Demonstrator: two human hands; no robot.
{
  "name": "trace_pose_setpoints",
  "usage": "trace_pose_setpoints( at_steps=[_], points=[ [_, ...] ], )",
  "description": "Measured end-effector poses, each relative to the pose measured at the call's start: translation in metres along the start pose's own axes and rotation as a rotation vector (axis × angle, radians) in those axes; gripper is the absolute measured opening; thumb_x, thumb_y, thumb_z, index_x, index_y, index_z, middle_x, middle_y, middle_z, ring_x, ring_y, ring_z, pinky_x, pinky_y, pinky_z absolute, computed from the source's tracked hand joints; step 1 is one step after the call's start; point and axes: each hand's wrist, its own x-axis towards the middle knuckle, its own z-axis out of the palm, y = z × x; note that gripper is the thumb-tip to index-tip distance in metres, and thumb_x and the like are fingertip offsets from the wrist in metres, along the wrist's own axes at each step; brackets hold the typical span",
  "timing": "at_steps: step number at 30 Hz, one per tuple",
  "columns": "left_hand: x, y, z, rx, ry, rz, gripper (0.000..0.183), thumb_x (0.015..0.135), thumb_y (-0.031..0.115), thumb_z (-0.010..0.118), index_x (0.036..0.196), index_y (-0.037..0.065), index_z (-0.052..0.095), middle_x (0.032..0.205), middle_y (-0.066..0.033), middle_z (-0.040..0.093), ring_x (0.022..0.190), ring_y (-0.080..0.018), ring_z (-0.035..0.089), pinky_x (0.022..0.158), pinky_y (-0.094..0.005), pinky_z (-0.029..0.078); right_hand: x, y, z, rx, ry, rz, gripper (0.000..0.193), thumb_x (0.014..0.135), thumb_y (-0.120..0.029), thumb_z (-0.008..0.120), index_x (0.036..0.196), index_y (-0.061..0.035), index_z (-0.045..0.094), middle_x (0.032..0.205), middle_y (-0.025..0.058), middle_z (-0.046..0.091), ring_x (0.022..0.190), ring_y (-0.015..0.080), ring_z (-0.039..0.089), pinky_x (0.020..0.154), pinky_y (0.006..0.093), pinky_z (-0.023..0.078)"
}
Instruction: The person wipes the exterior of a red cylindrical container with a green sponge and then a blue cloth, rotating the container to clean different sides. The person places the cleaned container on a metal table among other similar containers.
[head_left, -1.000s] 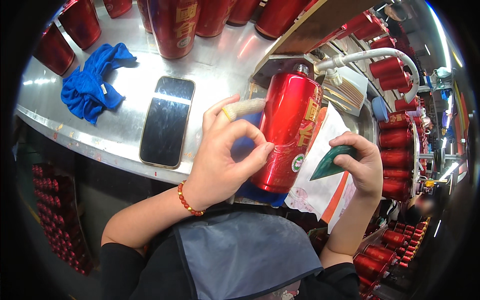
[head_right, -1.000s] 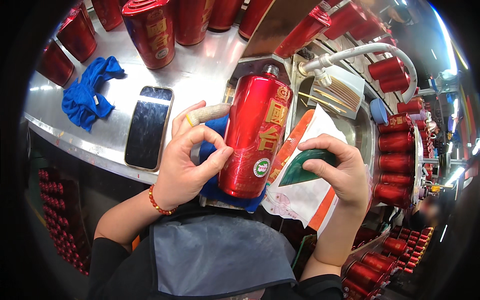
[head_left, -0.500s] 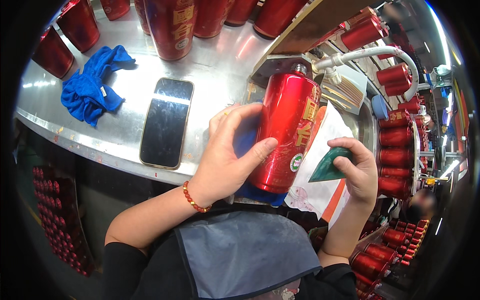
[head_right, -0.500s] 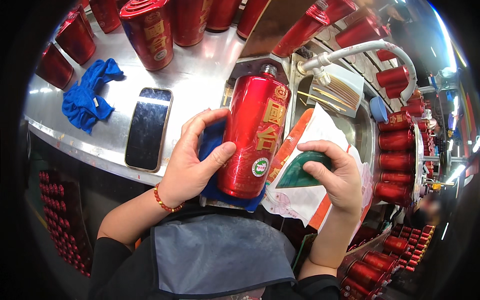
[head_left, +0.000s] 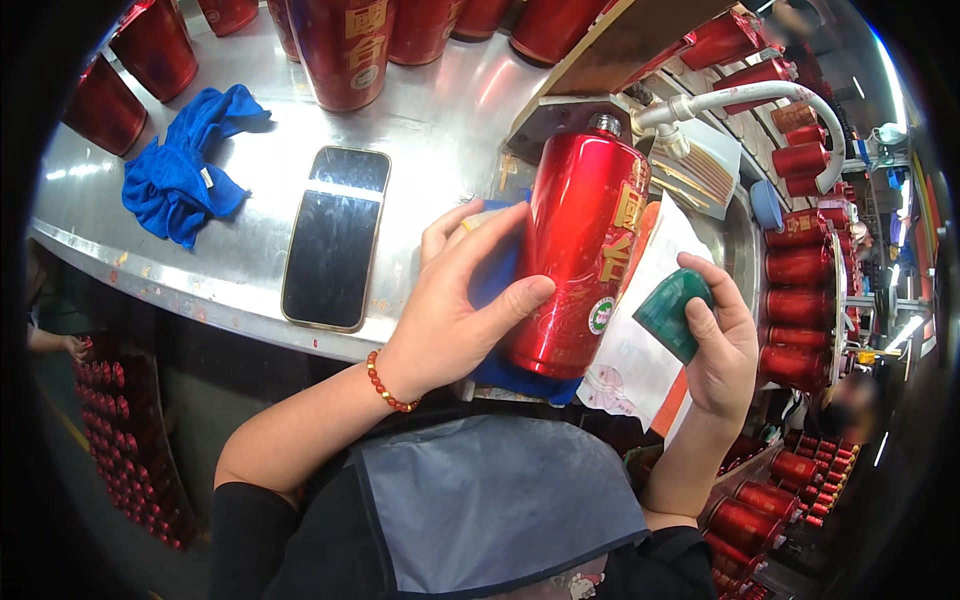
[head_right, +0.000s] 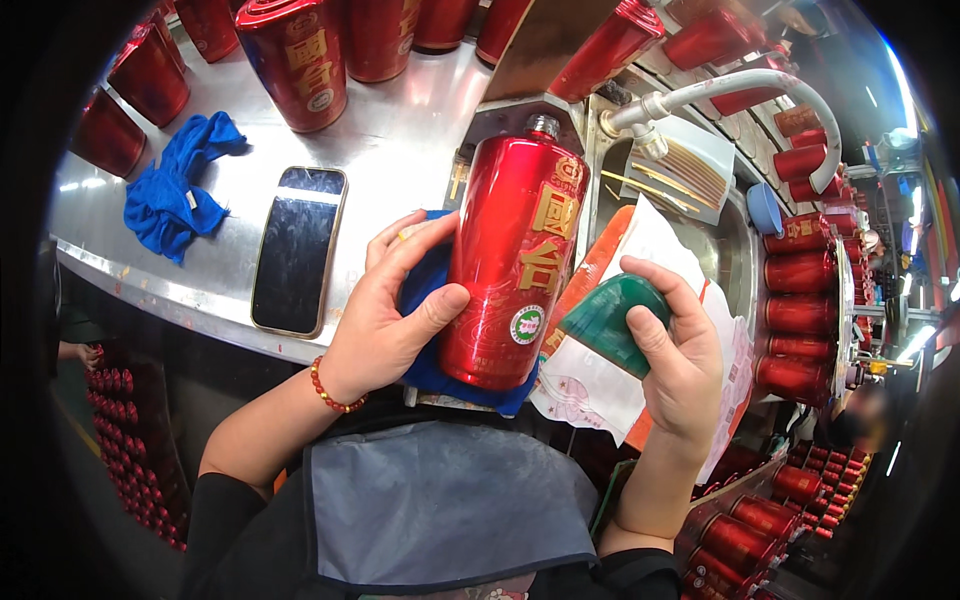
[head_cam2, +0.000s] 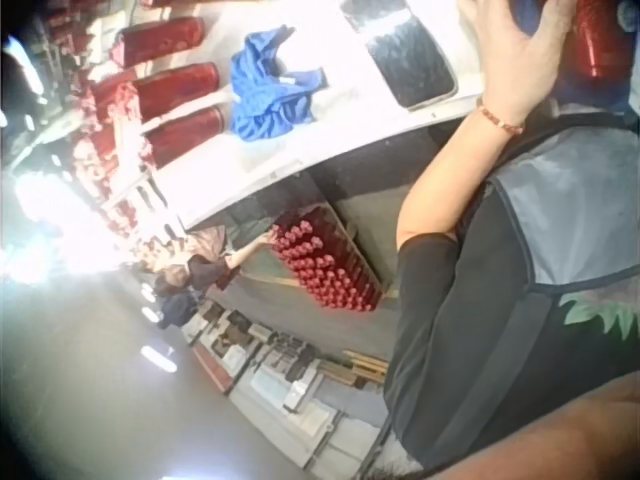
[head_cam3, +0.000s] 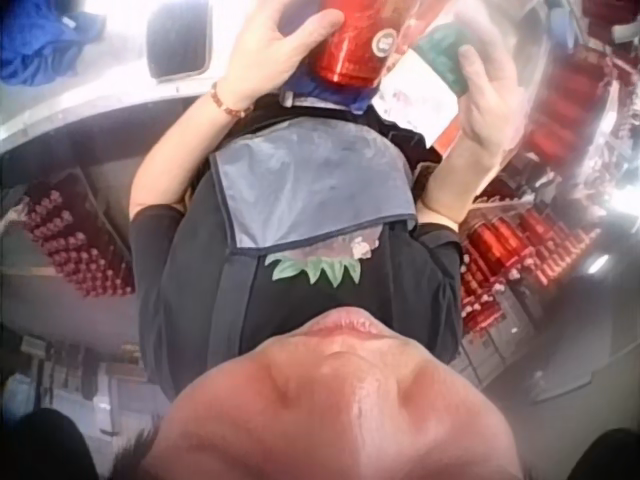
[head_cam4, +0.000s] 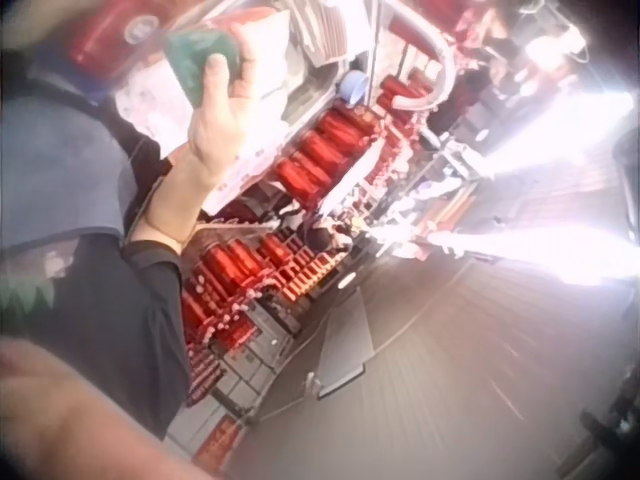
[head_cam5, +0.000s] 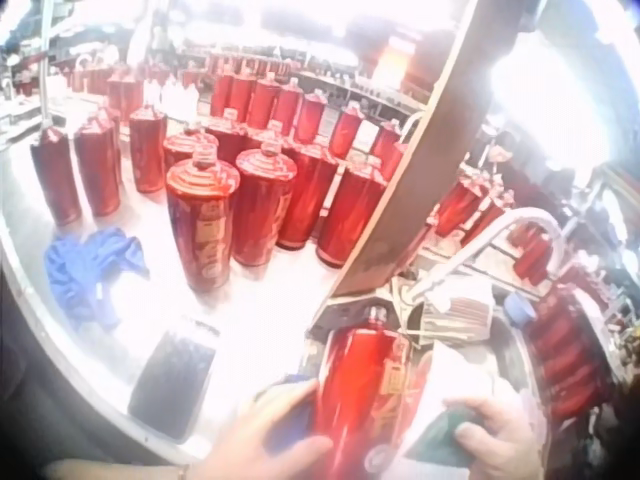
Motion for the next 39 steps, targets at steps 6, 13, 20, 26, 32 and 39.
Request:
trace_pose_setpoints(
  at_steps=[6, 13, 20, 26, 32, 39],
  points=[
    [0.000, -0.009, -0.002, -0.064, -0.029, -0.002, 0.065, 0.098, 0.039, 0.071, 0.150, 0.005, 0.052, 0.150, -0.0173, 0.052, 0.148, -0.0360, 0.026, 0.122, -0.0469, 0.025, -0.002, 0.002, -0.003, 0.033, -0.008, 0.006, 0.043, 0.100, -0.006, 0.066, 0.140, 0.0037, 0.056, 0.115, 0.0046, 0.067, 0.105, 0.0101, 0.063, 0.096, 0.0253, 0.049],
    [0.001, -0.006, -0.002, -0.046, -0.032, -0.013, 0.063, 0.099, 0.038, 0.070, 0.149, 0.005, 0.052, 0.149, -0.0186, 0.052, 0.149, -0.0358, 0.026, 0.121, -0.0466, 0.026, -0.003, 0.003, -0.003, 0.036, 0.001, 0.007, 0.044, 0.099, -0.005, 0.067, 0.140, 0.0033, 0.056, 0.115, 0.0044, 0.067, 0.105, 0.0100, 0.063, 0.096, 0.0254, 0.050],
    [0.000, -0.001, -0.002, -0.066, -0.007, -0.029, 0.063, 0.099, 0.039, 0.070, 0.149, 0.005, 0.053, 0.149, -0.0200, 0.052, 0.149, -0.0369, 0.027, 0.121, -0.0467, 0.028, -0.003, 0.001, 0.002, 0.058, -0.012, -0.003, 0.050, 0.092, 0.003, 0.071, 0.139, 0.0046, 0.056, 0.113, 0.0065, 0.068, 0.103, 0.0114, 0.066, 0.093, 0.0256, 0.052],
    [0.002, -0.006, -0.005, -0.027, -0.059, -0.030, 0.066, 0.097, 0.041, 0.071, 0.149, 0.005, 0.053, 0.152, -0.0231, 0.047, 0.150, -0.0377, 0.026, 0.122, -0.0469, 0.027, -0.011, 0.001, 0.012, 0.008, -0.033, -0.006, 0.050, 0.088, 0.006, 0.074, 0.135, 0.0056, 0.058, 0.111, 0.0076, 0.070, 0.102, 0.0122, 0.067, 0.092, 0.0261, 0.054],
    [-0.011, 0.003, -0.009, 0.214, -0.208, 0.180, 0.118, 0.075, 0.052, 0.089, 0.161, -0.001, 0.027, 0.163, -0.0186, 0.033, 0.155, -0.0413, 0.016, 0.124, -0.0544, 0.020, -0.018, -0.008, 0.041, -0.473, 0.091, -0.323, 0.030, 0.082, 0.009, 0.077, 0.110, 0.0018, 0.070, 0.100, 0.0090, 0.067, 0.089, 0.0166, 0.065, 0.080, 0.0275, 0.051],
    [-0.011, 0.018, 0.006, 0.442, -0.087, 0.215, 0.119, 0.067, 0.023, 0.093, 0.160, -0.007, 0.025, 0.154, -0.0292, 0.042, 0.152, -0.0491, 0.022, 0.119, -0.0509, 0.030, -0.042, -0.014, 0.069, -1.129, -0.260, -0.792, 0.043, 0.070, 0.003, 0.080, 0.112, -0.0032, 0.076, 0.097, 0.0076, 0.069, 0.085, 0.0243, 0.068, 0.072, 0.0321, 0.057]
  ],
)
